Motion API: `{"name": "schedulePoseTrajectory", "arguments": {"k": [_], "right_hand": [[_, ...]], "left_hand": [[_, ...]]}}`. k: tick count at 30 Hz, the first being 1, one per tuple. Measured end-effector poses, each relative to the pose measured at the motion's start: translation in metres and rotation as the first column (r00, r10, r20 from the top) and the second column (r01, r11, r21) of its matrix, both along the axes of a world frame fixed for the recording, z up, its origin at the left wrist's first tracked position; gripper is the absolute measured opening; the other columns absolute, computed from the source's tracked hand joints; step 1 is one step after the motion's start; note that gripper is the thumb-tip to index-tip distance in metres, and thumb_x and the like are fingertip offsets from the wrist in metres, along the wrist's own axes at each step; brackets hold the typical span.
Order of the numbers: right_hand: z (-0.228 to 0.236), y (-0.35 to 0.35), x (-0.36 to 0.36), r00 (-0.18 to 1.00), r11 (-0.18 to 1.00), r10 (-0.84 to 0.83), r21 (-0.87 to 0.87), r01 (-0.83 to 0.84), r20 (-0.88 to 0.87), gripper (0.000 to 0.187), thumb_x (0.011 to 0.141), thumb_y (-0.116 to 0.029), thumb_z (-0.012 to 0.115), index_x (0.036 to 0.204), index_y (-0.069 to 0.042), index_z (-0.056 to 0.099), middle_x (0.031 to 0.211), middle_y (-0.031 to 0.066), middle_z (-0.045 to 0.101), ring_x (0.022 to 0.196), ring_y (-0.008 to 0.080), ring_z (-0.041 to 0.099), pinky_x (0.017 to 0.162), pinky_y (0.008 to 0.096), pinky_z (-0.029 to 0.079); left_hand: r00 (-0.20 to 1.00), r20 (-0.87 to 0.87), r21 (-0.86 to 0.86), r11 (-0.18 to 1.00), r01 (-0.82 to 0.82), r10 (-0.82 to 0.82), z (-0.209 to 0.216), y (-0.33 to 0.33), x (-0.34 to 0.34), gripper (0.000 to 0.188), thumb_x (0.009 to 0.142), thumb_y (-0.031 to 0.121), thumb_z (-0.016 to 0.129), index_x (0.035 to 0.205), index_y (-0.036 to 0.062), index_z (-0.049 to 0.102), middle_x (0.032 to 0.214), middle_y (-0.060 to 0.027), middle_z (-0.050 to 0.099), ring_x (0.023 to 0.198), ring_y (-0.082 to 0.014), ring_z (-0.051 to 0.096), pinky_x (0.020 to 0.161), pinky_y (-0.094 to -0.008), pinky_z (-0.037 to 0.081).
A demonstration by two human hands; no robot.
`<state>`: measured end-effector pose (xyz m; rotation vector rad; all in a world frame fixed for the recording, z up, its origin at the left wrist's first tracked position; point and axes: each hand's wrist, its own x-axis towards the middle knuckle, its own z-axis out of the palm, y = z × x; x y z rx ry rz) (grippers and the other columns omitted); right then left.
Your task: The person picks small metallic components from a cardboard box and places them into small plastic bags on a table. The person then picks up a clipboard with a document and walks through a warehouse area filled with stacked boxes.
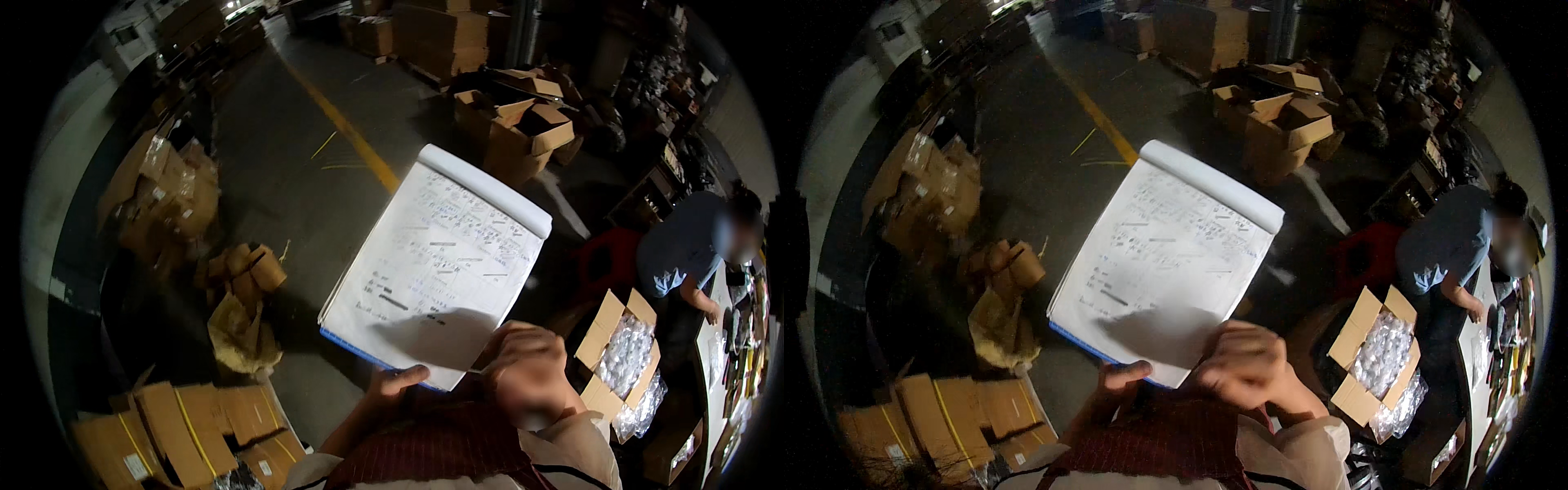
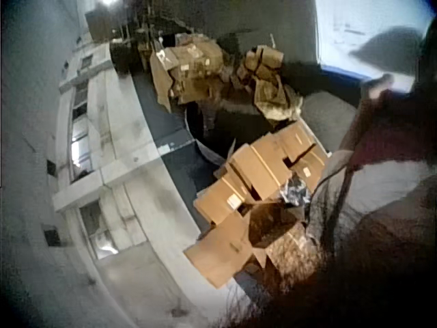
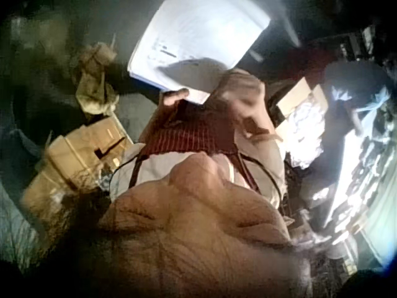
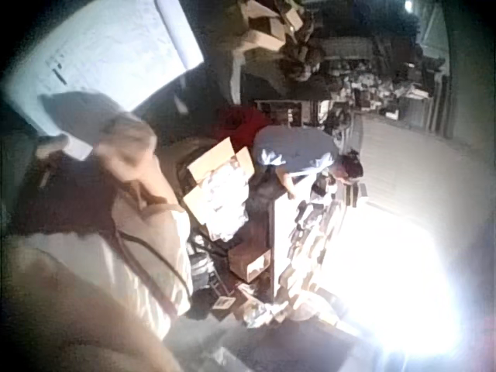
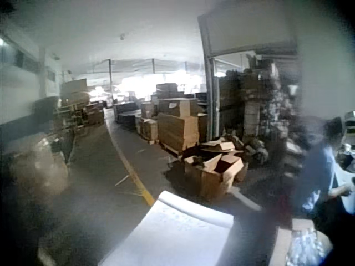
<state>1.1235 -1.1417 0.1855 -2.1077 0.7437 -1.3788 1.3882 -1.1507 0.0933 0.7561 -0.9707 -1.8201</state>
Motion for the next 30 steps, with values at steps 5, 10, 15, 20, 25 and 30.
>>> {"name": "schedulePoseTrajectory", "arguments": {"k": [5, 10, 15, 20, 25, 30], "right_hand": [[-0.079, -0.065, -0.072, 0.676, 0.579, -0.675, 0.781, 0.235, 0.296, 0.054, 0.106, -0.043, 0.052, 0.079, 0.0, 0.071, 0.069, 0.0057, 0.066, 0.061, 0.013, 0.058, 0.058, 0.0258, 0.043], [-0.116, -0.177, -0.107, 0.645, 0.673, -0.566, 0.74, 0.001, 0.514, 0.066, 0.101, -0.049, 0.06, 0.14, 0.004, 0.053, 0.127, 0.0089, 0.064, 0.113, 0.0186, 0.06, 0.099, 0.0336, 0.046], [-0.068, -0.276, -0.139, 0.469, 0.616, -0.713, 0.785, 0.063, 0.522, 0.058, 0.093, -0.013, 0.071, 0.144, 0.003, 0.049, 0.132, 0.0117, 0.064, 0.118, 0.0218, 0.062, 0.103, 0.0366, 0.048], [-0.03, -0.335, -0.201, 0.272, 0.591, -0.797, 0.787, 0.175, 0.539, 0.057, 0.087, 0.001, 0.07, 0.141, 0.001, 0.05, 0.128, 0.0106, 0.066, 0.114, 0.0204, 0.064, 0.101, 0.0359, 0.05], [-0.039, -0.374, -0.277, 0.07, 0.511, -0.857, 0.82, 0.258, 0.511, 0.06, 0.085, -0.003, 0.073, 0.14, 0.002, 0.05, 0.127, 0.0119, 0.066, 0.116, 0.022, 0.063, 0.103, 0.0374, 0.048], [-0.043, -0.401, -0.388, -0.035, 0.469, -0.868, 0.84, 0.272, 0.496, 0.06, 0.084, -0.002, 0.074, 0.139, 0.002, 0.052, 0.124, 0.0121, 0.067, 0.114, 0.0212, 0.064, 0.102, 0.0371, 0.049]], "left_hand": [[0.976, 0.195, -0.107, 0.988, 0.114, -0.092, -0.025, -0.09, -0.025, 0.058, 0.083, 0.017, 0.078, 0.134, -0.0001, 0.056, 0.125, -0.0115, 0.064, 0.116, -0.0246, 0.059, 0.099, -0.0388, 0.048], [0.961, 0.162, -0.034, 0.973, 0.23, -0.222, -0.007, -0.204, -0.086, 0.047, 0.085, 0.016, 0.079, 0.126, 0.0018, 0.062, 0.12, -0.0099, 0.066, 0.112, -0.0231, 0.06, 0.098, -0.0382, 0.048], [0.877, 0.337, -0.11, 0.912, 0.396, -0.341, -0.003, -0.322, -0.148, 0.049, 0.084, 0.013, 0.083, 0.127, 0.002, 0.061, 0.125, -0.0109, 0.066, 0.114, -0.0229, 0.06, 0.101, -0.0383, 0.047], [0.688, 0.284, 0.118, 0.736, 0.666, -0.668, 0.04, -0.433, -0.226, 0.054, 0.086, 0.013, 0.083, 0.132, 0.001, 0.057, 0.125, -0.0101, 0.065, 0.115, -0.0223, 0.059, 0.103, -0.0381, 0.045], [0.452, 0.316, 0.05, 0.491, 0.87, -0.834, 0.013, -0.527, -0.317, 0.058, 0.087, 0.015, 0.083, 0.135, 0.0001, 0.055, 0.128, -0.0098, 0.064, 0.117, -0.0221, 0.059, 0.106, -0.0378, 0.043], [0.348, 0.211, 0.22, 0.391, 0.894, -0.913, 0.02, -0.576, -0.441, 0.058, 0.086, 0.011, 0.083, 0.136, -0.001, 0.055, 0.127, -0.0091, 0.064, 0.12, -0.022, 0.058, 0.109, -0.0377, 0.041]]}}
